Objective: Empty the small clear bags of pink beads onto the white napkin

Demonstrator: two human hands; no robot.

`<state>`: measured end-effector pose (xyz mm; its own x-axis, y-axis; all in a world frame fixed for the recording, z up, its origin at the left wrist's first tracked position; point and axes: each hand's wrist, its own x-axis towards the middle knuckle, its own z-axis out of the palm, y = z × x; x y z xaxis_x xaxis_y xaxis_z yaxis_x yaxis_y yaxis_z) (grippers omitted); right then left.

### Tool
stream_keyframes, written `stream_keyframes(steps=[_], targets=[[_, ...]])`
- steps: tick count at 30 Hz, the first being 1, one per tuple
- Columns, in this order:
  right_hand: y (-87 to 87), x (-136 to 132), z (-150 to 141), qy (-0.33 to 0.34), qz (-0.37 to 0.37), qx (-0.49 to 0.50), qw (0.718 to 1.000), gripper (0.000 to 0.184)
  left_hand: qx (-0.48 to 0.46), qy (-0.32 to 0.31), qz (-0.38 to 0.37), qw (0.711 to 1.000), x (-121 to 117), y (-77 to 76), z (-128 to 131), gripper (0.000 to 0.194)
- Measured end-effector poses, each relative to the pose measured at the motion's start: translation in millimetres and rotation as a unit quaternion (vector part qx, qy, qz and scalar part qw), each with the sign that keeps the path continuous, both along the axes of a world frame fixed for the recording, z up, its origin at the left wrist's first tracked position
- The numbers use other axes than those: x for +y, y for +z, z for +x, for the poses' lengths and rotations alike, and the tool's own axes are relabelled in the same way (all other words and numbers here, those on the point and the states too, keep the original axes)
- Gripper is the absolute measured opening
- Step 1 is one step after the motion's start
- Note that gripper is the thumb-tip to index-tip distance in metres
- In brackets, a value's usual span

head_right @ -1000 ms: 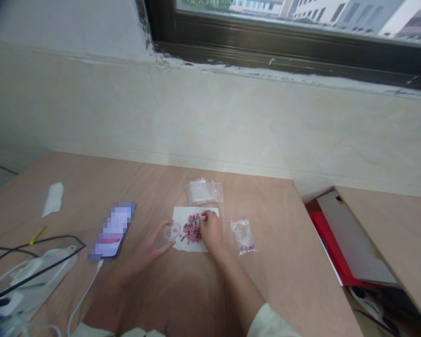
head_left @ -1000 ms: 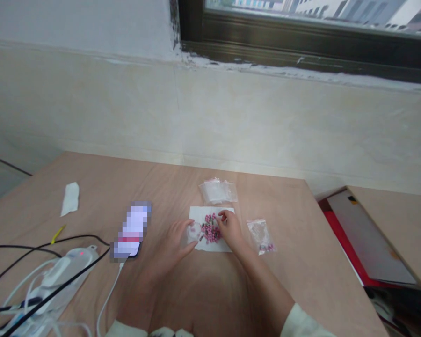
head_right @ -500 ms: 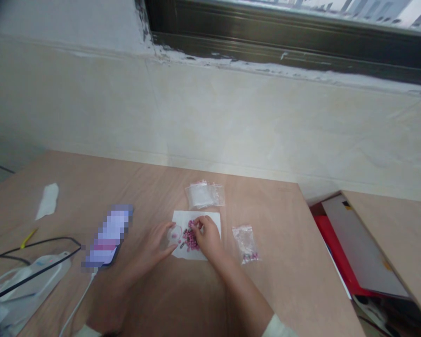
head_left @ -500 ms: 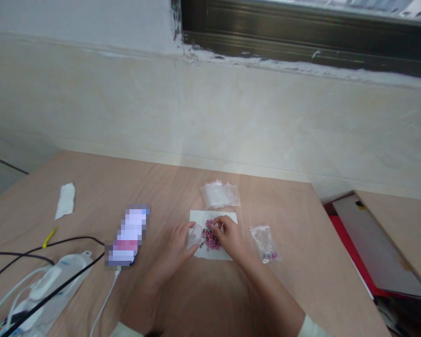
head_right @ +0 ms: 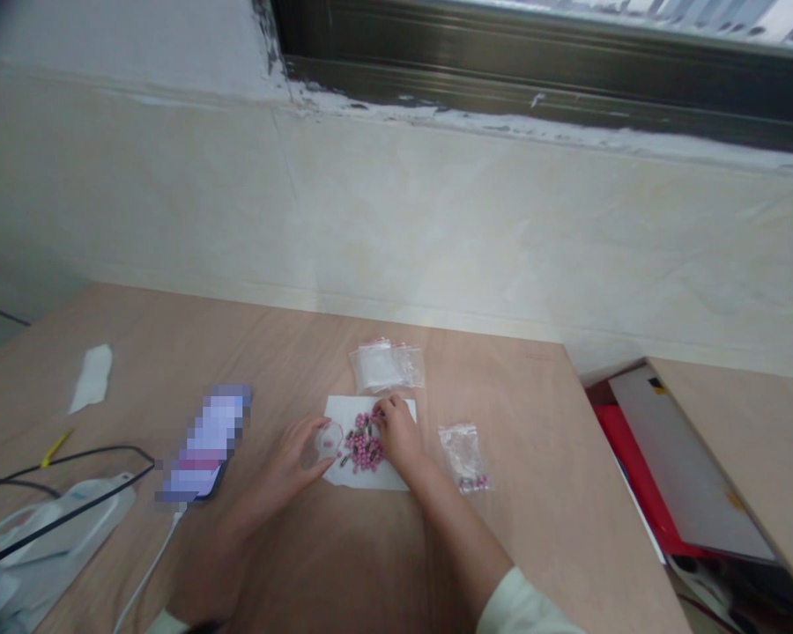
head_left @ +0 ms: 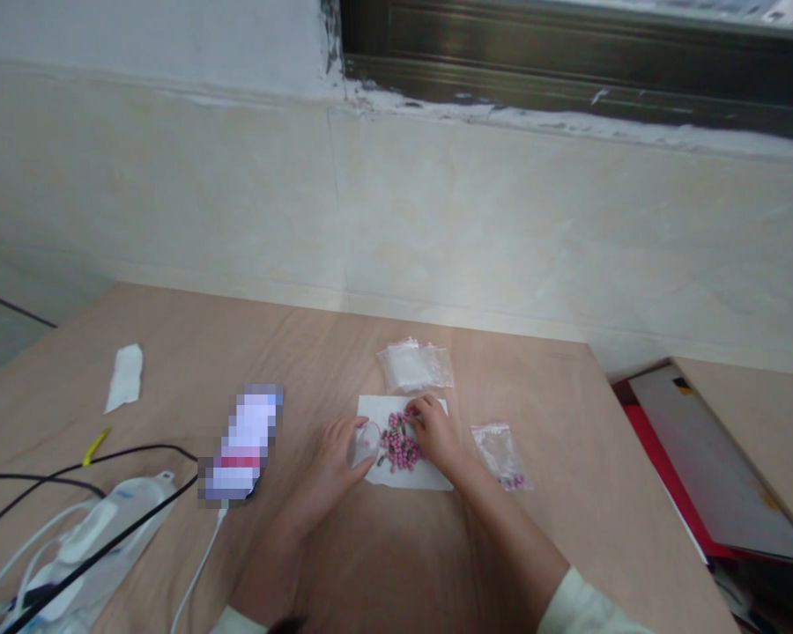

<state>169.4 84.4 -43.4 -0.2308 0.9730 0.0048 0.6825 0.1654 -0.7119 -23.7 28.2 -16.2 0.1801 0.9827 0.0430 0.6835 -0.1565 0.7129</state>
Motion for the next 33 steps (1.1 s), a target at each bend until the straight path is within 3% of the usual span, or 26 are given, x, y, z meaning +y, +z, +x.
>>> stream_keyframes(steps=[10, 14, 19, 33], targets=[[36.4, -23.5, -21.1, -0.005, 0.012, 0.078, 0.997, 0.006, 0.001, 0.000, 0.004, 1.000, 2.5, -5.2, 8.2, 0.041], [22.7, -18.0, -20.2, -0.079, 0.000, 0.002, 0.997, 0.009, 0.000, -0.004, 0.007, 1.000, 0.2, -3.4, 6.4, 0.040], [8.2, -10.3, -14.4, -0.053, -0.022, -0.025, 0.998, 0.007, -0.002, 0.003, 0.002, 1.000, -2.3, 0.8, 2.5, 0.040], [5.2, -14.9, -0.4, -0.040, -0.012, -0.014, 0.999, 0.013, -0.016, -0.002, -0.023, 1.000, -3.1, 6.5, 5.6, 0.039]])
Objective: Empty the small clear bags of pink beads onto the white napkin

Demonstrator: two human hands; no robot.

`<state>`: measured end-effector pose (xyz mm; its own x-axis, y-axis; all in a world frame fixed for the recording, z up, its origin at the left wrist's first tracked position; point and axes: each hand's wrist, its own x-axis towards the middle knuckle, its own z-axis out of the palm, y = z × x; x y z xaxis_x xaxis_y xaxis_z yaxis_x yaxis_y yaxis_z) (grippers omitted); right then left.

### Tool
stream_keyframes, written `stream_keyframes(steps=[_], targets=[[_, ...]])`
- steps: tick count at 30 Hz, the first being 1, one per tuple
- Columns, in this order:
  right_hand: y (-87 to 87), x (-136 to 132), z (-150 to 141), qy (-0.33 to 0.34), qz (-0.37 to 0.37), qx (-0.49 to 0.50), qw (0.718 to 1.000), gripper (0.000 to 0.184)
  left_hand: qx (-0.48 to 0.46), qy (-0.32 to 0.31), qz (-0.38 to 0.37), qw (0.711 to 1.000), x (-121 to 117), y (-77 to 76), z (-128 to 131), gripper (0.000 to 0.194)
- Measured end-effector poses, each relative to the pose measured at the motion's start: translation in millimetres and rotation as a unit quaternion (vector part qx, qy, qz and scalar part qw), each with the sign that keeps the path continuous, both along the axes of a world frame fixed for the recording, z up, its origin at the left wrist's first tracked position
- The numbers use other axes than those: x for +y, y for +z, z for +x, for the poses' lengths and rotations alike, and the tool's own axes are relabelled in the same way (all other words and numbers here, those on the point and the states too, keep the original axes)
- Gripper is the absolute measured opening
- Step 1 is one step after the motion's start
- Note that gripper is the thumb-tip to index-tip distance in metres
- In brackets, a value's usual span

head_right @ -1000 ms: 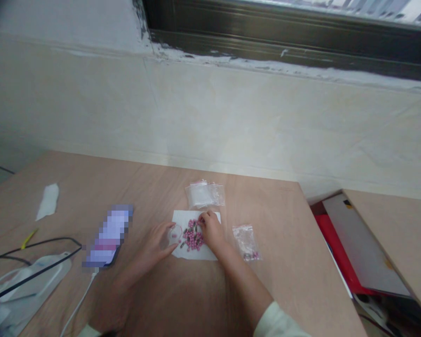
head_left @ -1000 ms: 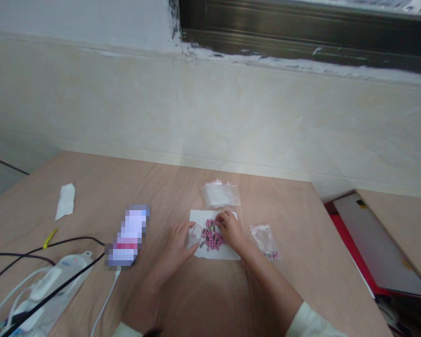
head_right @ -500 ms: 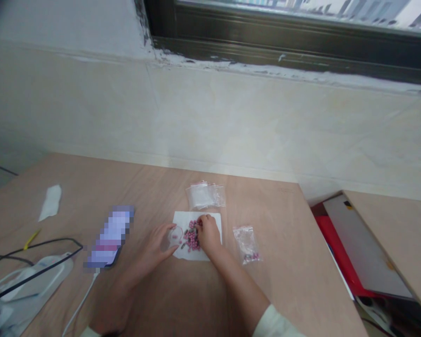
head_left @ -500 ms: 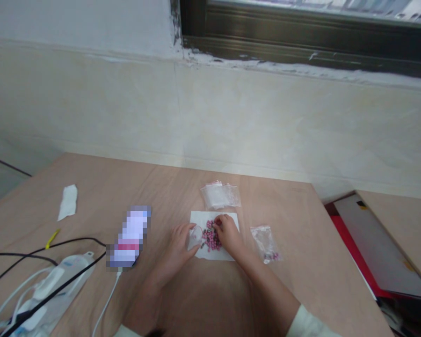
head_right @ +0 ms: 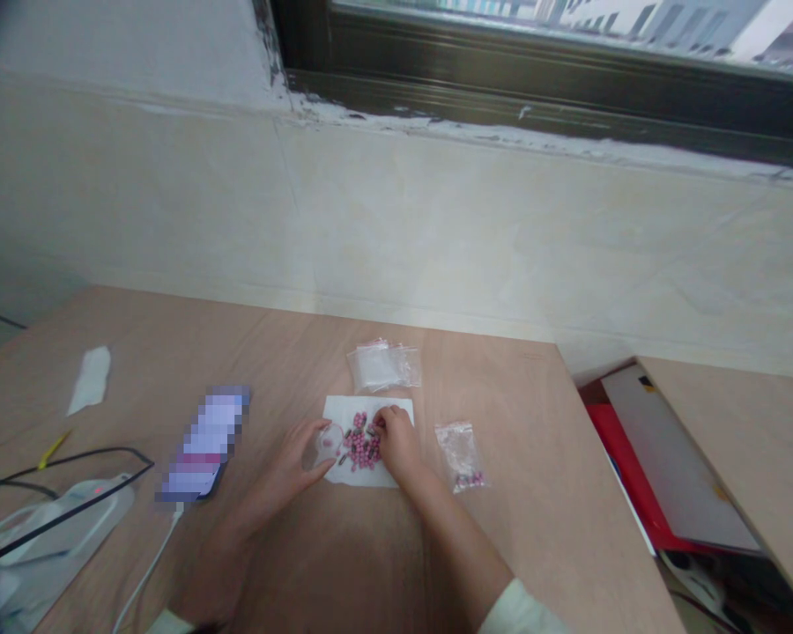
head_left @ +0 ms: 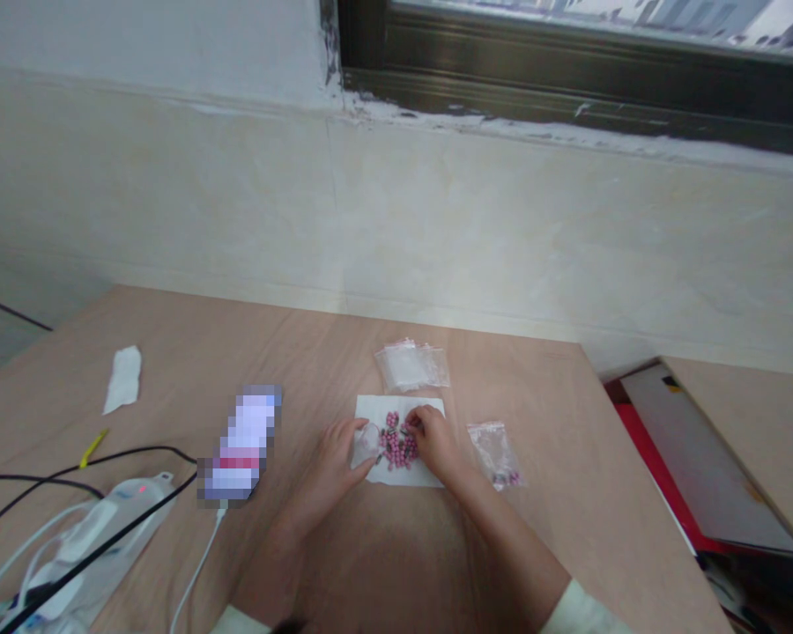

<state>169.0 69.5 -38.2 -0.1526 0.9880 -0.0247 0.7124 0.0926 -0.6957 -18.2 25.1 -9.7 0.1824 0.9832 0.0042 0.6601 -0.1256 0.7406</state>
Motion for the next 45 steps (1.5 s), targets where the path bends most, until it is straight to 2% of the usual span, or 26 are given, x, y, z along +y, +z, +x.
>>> stream_keyframes(steps=[3, 7, 12, 15, 19, 23, 26, 30, 35, 39, 42, 45], targets=[[14.9, -6.4, -6.7, -0.013, 0.010, 0.050, 0.999, 0.007, -0.004, -0.001, -0.002, 1.000, 0.5, -1.5, 2.1, 0.039], [29.5, -17.3, -19.2, 0.028, 0.031, 0.111, 0.993, 0.007, -0.003, 0.000, 0.010, 1.000, 2.0, -5.9, 4.5, 0.042], [11.2, -14.0, -16.8, -0.069, 0.023, 0.017, 0.997, 0.009, -0.002, 0.007, 0.014, 1.000, 0.7, -4.9, 1.6, 0.039], [3.3, -8.3, -13.7, -0.050, 0.010, -0.021, 0.999, 0.007, 0.003, 0.006, 0.014, 1.000, -0.4, -3.2, -0.4, 0.039], [5.6, -4.5, -15.7, -0.013, 0.009, -0.061, 0.998, 0.010, -0.001, 0.013, 0.010, 1.000, -0.4, -3.5, -0.6, 0.039], [8.8, -4.5, -20.0, -0.020, 0.006, -0.085, 0.996, 0.013, -0.009, 0.016, 0.006, 1.000, 0.5, -2.5, 0.6, 0.039], [14.6, -10.0, -25.3, -0.027, 0.014, -0.023, 0.999, 0.011, 0.001, 0.016, 0.002, 1.000, 1.6, -2.6, 2.2, 0.039], [22.8, -21.5, -30.9, 0.004, 0.039, 0.066, 0.997, 0.010, 0.020, 0.009, 0.002, 1.000, 3.4, -6.8, 3.5, 0.041], [18.0, -22.9, -22.7, -0.056, 0.030, -0.041, 0.997, 0.010, 0.013, 0.008, 0.012, 1.000, 2.3, -8.0, 1.7, 0.041], [12.0, -18.2, -18.9, -0.042, -0.001, -0.112, 0.993, 0.012, 0.012, 0.006, 0.012, 1.000, 0.5, -6.6, 1.4, 0.040], [11.4, -16.1, -21.1, -0.043, -0.007, -0.134, 0.990, 0.014, 0.014, 0.009, 0.012, 1.000, 0.9, -7.5, 1.8, 0.041], [17.1, -18.4, -25.7, -0.055, 0.001, -0.107, 0.993, 0.015, 0.014, 0.013, 0.010, 1.000, 2.5, -9.4, 2.6, 0.041]])
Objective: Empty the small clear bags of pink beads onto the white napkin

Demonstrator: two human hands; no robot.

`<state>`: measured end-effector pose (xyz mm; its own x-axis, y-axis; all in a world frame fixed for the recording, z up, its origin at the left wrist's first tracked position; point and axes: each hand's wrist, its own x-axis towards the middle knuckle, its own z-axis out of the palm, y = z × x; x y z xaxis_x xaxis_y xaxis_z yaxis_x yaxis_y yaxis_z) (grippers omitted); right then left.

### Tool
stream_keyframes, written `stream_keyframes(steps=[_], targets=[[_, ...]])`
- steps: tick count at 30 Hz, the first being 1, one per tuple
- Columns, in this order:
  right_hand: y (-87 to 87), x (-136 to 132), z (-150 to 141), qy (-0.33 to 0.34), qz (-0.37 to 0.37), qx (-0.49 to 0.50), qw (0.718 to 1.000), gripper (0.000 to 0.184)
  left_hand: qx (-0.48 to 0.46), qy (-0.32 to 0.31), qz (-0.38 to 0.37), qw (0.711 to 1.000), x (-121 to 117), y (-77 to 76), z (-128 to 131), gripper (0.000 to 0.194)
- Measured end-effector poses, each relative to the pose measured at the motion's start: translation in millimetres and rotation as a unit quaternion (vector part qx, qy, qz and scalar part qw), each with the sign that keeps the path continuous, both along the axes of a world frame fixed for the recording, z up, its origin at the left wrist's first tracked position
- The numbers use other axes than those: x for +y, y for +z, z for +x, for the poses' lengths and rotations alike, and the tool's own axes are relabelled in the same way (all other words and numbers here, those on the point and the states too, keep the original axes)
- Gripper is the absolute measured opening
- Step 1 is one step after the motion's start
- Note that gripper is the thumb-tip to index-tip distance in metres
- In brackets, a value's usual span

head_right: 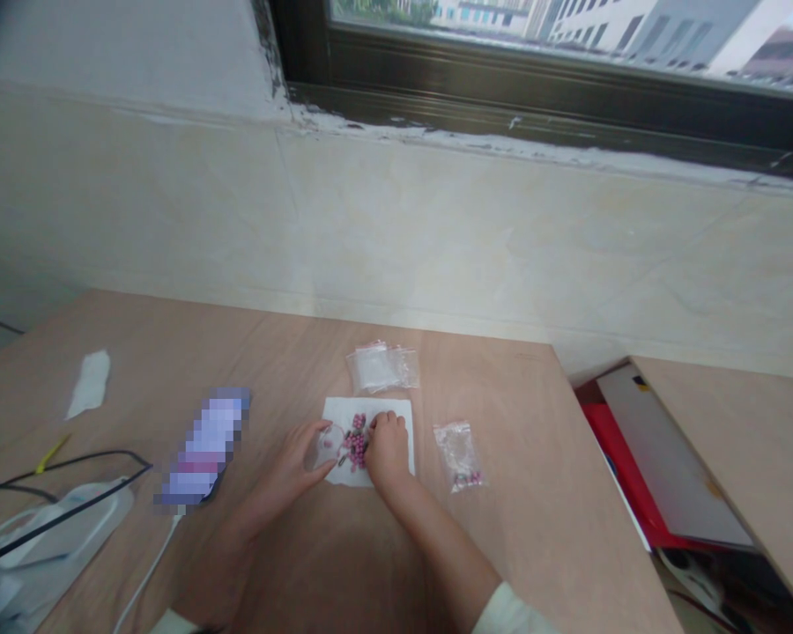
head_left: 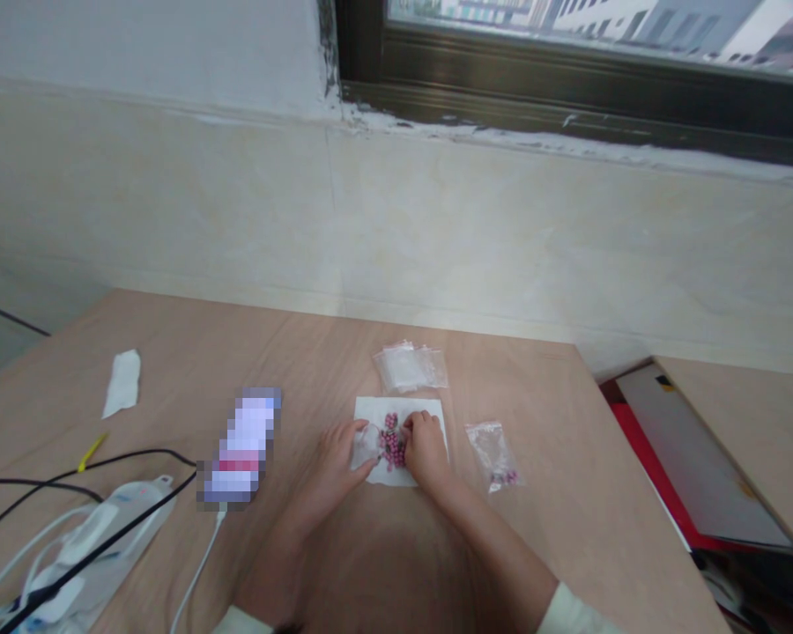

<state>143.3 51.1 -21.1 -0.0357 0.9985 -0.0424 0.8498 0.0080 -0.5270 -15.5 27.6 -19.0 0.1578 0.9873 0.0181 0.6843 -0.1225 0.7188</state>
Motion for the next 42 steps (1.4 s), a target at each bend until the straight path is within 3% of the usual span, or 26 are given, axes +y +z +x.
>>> stream_keyframes(steps=[6, 11, 16, 25, 31, 42], targets=[[16.4, -10.8, -8.3, 0.071, 0.039, 0.148, 0.986, 0.007, 0.003, 0.000, 0.014, 1.000, 1.2, -3.2, 2.8, 0.041], [5.5, -6.7, 12.9, -0.024, 0.015, 0.081, 0.996, 0.011, -0.012, 0.004, 0.003, 1.000, -1.7, -1.2, -2.5, 0.041], [-3.6, -9.6, 24.7, 0.008, -0.029, 0.065, 0.997, 0.007, -0.020, 0.002, 0.004, 1.000, -2.4, -1.8, -6.3, 0.041], [-2.1, -7.3, 17.9, 0.015, -0.044, 0.015, 0.999, 0.008, -0.020, 0.004, -0.016, 1.000, -4.5, 8.7, 1.1, 0.039], [-3.6, -10.5, 10.9, 0.008, -0.011, -0.044, 0.999, 0.015, -0.008, 0.000, -0.015, 1.000, -5.4, 10.4, 2.3, 0.038], [-18.4, -13.6, 16.7, -0.050, 0.037, 0.102, 0.993, 0.014, -0.005, -0.002, -0.020, 1.000, -12.4, 17.8, 5.1, 0.040]])
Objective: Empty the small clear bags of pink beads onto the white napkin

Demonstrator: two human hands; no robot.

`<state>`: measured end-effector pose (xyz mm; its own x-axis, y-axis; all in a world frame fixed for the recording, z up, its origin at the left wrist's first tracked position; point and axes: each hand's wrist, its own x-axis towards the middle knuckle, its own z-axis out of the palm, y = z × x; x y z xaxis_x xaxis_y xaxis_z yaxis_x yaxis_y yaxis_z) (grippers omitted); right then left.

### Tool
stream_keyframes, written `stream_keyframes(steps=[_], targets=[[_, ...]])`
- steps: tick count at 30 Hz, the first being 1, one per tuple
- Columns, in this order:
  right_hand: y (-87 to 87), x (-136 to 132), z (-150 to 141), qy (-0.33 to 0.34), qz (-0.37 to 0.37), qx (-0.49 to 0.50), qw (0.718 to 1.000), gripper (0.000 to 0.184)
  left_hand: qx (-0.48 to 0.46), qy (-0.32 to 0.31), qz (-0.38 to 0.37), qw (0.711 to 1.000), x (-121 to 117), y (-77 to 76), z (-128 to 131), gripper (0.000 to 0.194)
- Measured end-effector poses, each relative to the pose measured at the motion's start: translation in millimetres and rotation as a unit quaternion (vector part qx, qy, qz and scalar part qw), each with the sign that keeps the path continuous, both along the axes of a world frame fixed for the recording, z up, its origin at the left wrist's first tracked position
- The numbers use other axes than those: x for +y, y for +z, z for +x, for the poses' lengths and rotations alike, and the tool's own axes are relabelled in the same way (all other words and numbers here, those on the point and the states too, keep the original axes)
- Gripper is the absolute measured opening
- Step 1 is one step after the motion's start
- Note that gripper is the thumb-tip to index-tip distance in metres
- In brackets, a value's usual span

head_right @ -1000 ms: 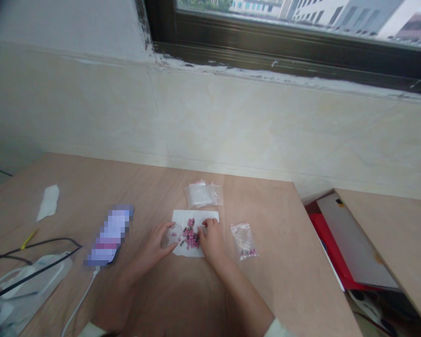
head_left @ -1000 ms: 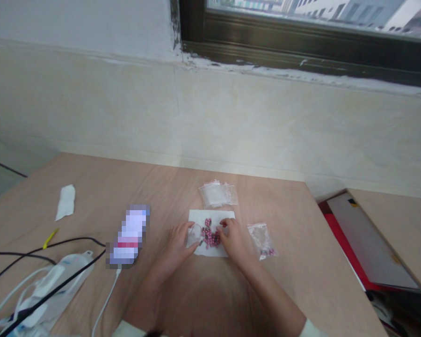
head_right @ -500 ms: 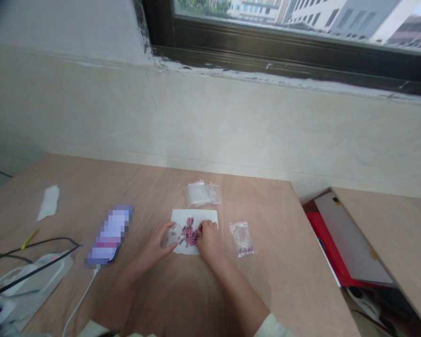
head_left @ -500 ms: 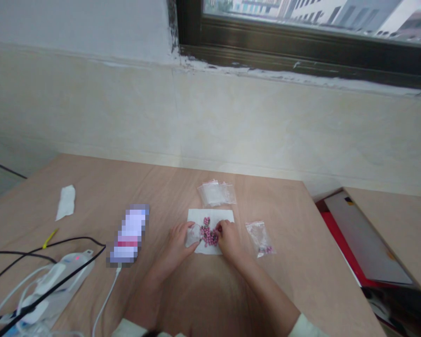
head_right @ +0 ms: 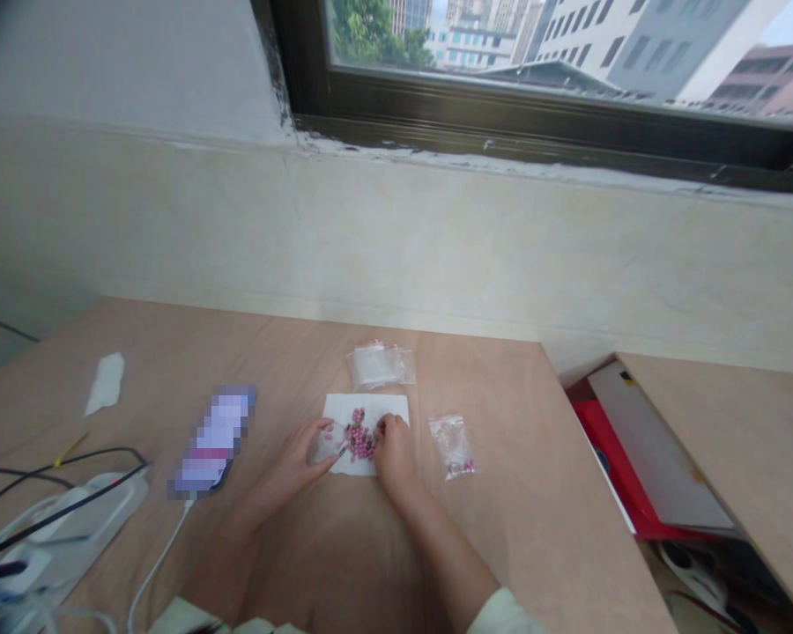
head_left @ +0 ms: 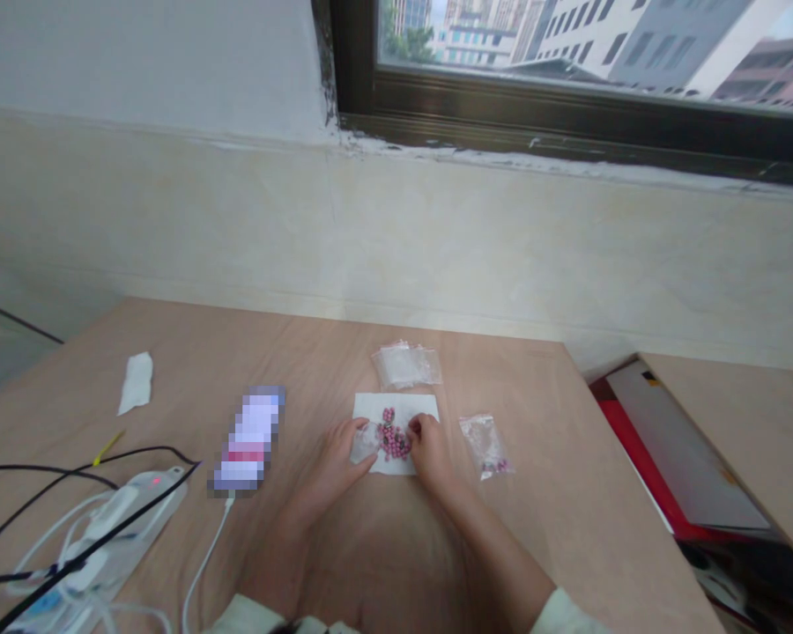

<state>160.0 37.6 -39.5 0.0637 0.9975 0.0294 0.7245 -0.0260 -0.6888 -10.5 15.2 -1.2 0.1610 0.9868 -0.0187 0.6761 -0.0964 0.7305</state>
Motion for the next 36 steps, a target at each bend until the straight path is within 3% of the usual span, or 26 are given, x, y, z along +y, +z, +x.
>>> stream_keyframes(steps=[9, 19, 31, 36], targets=[[-4.1, -1.9, 3.4, -0.006, 0.004, 0.031, 0.999, 0.011, -0.016, 0.000, 0.010, 1.000, -9.0, 4.7, -3.2, 0.041], [0.7, -15.8, 22.0, 0.066, 0.015, 0.044, 0.997, 0.024, -0.023, 0.000, 0.012, 1.000, -14.5, 9.2, -1.2, 0.041], [-1.9, -21.5, 28.6, 0.047, 0.001, 0.036, 0.998, 0.006, -0.035, -0.005, -0.009, 0.999, -18.7, 19.4, 2.6, 0.042], [-1.7, -21.7, 30.8, 0.061, -0.003, 0.044, 0.997, 0.005, -0.042, -0.001, -0.014, 0.999, -18.8, 15.9, 3.8, 0.043]])
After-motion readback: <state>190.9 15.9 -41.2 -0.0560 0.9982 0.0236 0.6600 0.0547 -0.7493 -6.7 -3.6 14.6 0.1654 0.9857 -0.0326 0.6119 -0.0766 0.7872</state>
